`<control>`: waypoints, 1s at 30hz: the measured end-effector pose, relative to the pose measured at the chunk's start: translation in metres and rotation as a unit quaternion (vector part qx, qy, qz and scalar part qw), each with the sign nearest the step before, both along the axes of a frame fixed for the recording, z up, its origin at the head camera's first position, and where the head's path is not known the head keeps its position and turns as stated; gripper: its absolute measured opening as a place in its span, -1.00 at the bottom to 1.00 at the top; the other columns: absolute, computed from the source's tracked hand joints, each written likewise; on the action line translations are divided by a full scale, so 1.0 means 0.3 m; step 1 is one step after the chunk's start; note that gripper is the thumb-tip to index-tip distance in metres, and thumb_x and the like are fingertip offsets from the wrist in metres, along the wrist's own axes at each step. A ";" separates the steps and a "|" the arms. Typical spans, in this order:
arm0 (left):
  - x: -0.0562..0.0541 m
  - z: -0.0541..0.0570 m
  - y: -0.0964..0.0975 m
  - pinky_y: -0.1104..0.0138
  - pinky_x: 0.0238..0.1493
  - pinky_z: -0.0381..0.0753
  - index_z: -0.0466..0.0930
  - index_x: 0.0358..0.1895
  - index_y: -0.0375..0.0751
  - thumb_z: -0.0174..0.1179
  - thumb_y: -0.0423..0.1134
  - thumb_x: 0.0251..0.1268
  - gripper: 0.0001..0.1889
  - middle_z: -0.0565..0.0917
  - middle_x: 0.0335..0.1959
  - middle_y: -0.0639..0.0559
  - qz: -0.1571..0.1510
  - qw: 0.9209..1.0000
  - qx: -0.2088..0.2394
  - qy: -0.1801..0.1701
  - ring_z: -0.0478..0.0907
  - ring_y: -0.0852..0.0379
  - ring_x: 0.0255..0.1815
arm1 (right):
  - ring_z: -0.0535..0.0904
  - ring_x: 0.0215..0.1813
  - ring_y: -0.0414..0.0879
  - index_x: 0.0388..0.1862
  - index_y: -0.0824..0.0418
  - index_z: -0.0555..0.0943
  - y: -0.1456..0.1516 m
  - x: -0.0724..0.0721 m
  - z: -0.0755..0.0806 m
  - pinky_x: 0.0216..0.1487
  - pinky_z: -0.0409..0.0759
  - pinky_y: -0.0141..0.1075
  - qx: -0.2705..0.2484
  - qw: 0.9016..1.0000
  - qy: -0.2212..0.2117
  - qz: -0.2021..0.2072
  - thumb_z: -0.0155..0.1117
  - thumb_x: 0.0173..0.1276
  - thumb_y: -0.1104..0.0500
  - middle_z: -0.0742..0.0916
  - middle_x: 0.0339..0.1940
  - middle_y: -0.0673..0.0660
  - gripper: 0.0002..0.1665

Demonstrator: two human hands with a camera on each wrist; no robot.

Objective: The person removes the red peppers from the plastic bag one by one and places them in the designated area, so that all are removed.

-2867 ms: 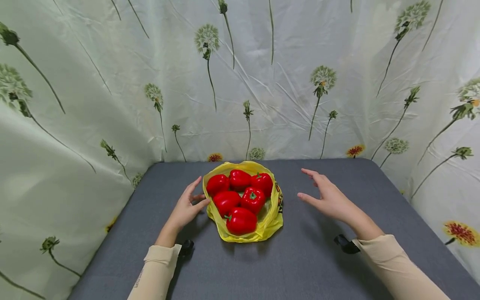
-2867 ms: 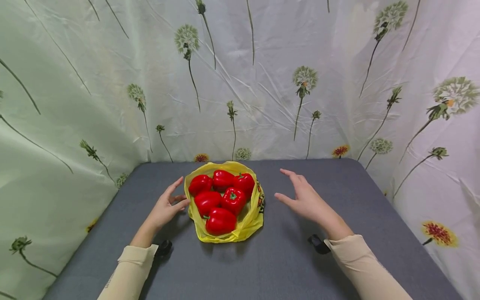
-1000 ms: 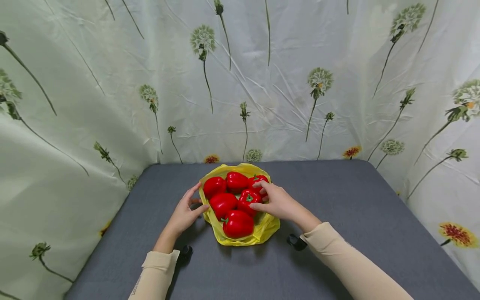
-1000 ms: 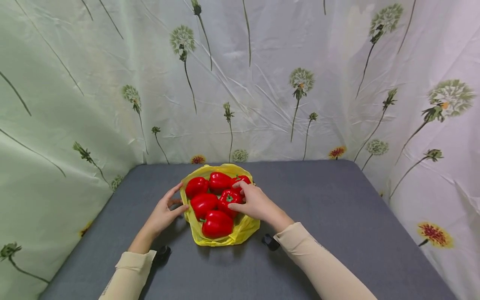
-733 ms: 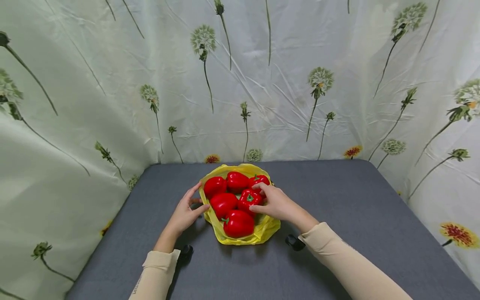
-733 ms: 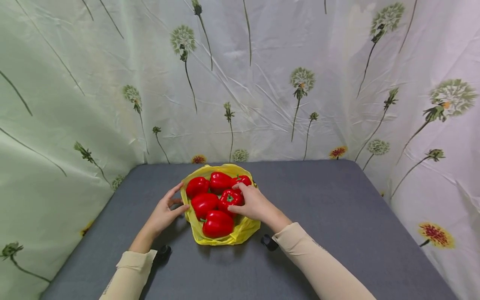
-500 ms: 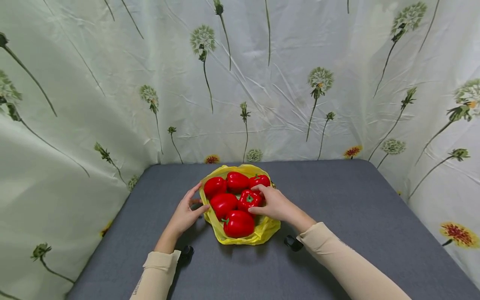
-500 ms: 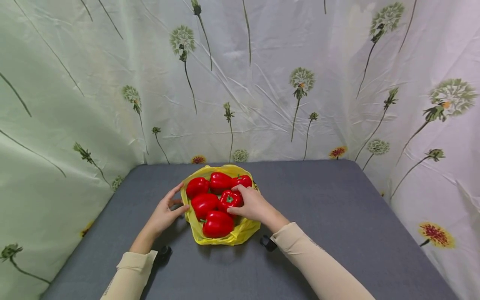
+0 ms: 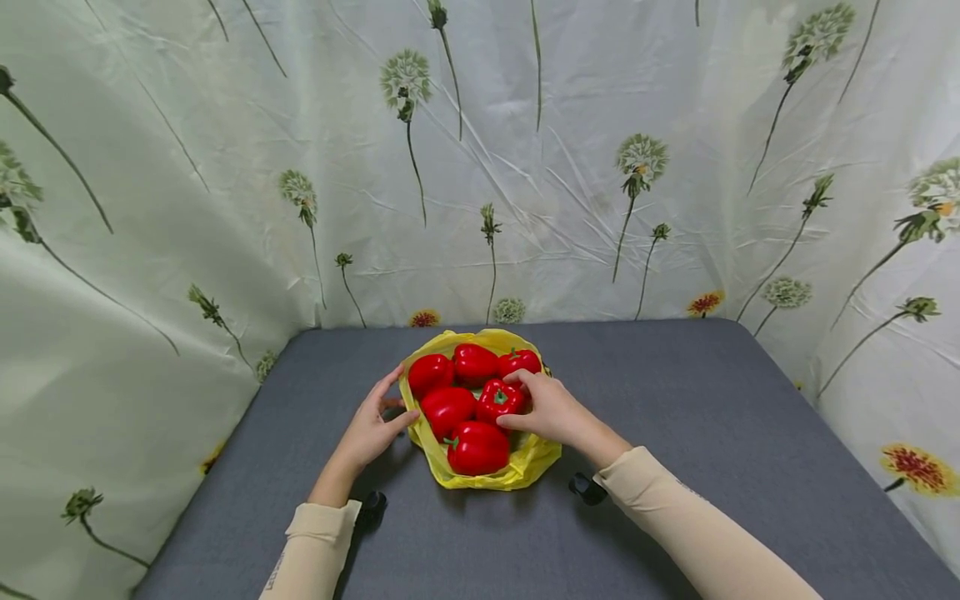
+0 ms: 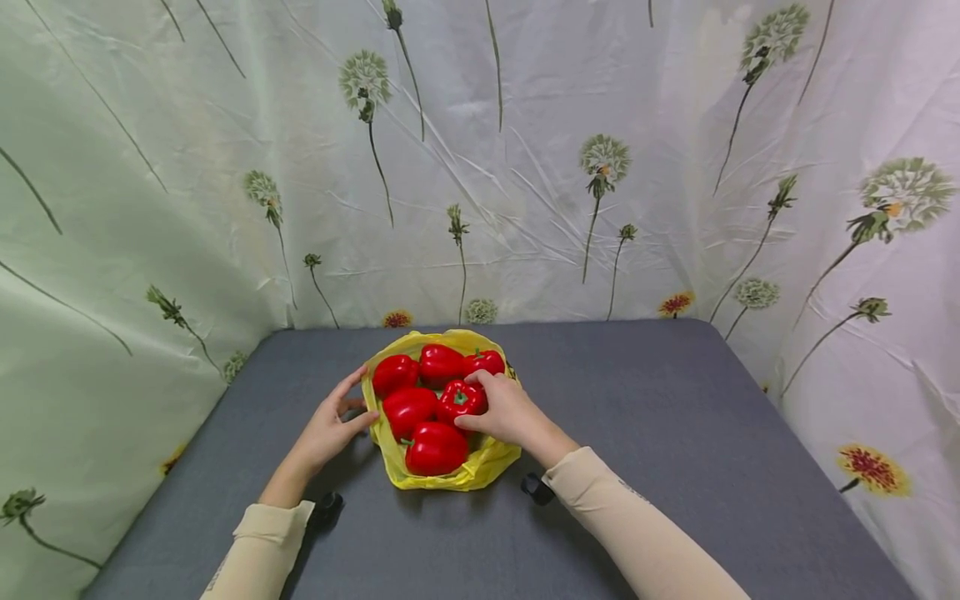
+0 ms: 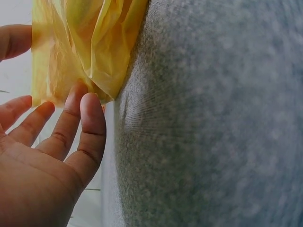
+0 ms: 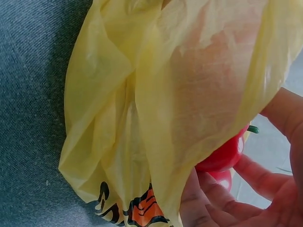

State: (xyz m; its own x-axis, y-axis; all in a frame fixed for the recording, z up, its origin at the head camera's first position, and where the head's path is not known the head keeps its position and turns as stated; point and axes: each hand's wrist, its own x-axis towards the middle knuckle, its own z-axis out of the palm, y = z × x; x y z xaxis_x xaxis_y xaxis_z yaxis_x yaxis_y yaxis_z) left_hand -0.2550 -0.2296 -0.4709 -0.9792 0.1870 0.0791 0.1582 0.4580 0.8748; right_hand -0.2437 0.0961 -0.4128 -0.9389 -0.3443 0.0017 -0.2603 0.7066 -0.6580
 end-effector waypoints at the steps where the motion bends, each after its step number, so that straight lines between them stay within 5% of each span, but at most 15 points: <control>1: 0.000 0.001 0.001 0.05 0.22 0.59 0.09 0.76 -0.03 0.39 -0.25 0.46 -0.09 0.19 0.74 -0.14 0.000 1.000 -0.001 0.001 0.58 -0.25 0.36 | 0.68 0.08 0.00 0.35 0.23 0.59 0.001 0.000 -0.001 0.13 0.74 -0.07 -0.001 1.000 0.001 -0.002 0.65 0.28 0.00 0.77 0.09 0.16 -0.26; 7: -0.002 0.007 0.001 -0.19 0.36 0.49 0.09 0.76 -0.05 0.40 -0.26 0.45 -0.09 0.20 0.74 -0.14 0.000 1.000 -0.001 0.006 0.58 -0.25 0.36 | 0.68 0.12 0.02 0.37 0.19 0.60 0.010 0.006 0.006 0.14 0.74 -0.06 -0.018 1.000 -0.002 -0.013 0.63 0.29 -0.01 0.76 0.15 0.17 -0.26; 15: -0.002 0.014 0.002 -0.08 0.31 0.53 0.09 0.76 -0.06 0.40 -0.28 0.44 -0.08 0.21 0.74 -0.15 0.001 1.000 -0.003 0.007 0.60 -0.24 0.35 | 0.64 0.20 0.07 0.42 0.14 0.58 0.032 0.005 0.015 0.17 0.73 -0.01 -0.031 0.999 0.003 -0.015 0.55 0.33 -0.03 0.72 0.21 0.20 -0.27; 21: 0.004 0.018 0.005 0.03 0.24 0.56 0.09 0.75 -0.09 0.41 -0.30 0.43 -0.07 0.22 0.74 -0.17 0.004 1.000 -0.013 0.013 0.61 -0.23 0.33 | 0.65 0.08 0.03 0.43 0.13 0.59 0.050 0.004 0.025 0.04 0.75 -0.10 -0.047 0.999 0.000 -0.020 0.55 0.33 -0.02 0.73 0.13 0.19 -0.28; 30: 0.006 0.023 0.003 -0.10 0.32 0.56 0.10 0.75 -0.10 0.41 -0.31 0.42 -0.08 0.23 0.73 -0.17 0.007 1.000 -0.014 0.010 0.63 -0.25 0.32 | 0.70 0.02 0.06 0.42 0.15 0.60 0.087 0.002 0.041 -0.06 0.75 -0.18 -0.077 0.997 -0.009 -0.025 0.52 0.35 -0.03 0.74 0.09 0.21 -0.30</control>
State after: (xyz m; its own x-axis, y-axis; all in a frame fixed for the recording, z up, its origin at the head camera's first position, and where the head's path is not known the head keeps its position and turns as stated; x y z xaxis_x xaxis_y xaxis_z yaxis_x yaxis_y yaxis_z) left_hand -0.2532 -0.2286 -0.4639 -0.9800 0.1754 0.0943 0.1693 0.4841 0.8585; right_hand -0.2432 0.1221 -0.4005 -0.9551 -0.2943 0.0339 -0.2147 0.6086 -0.7638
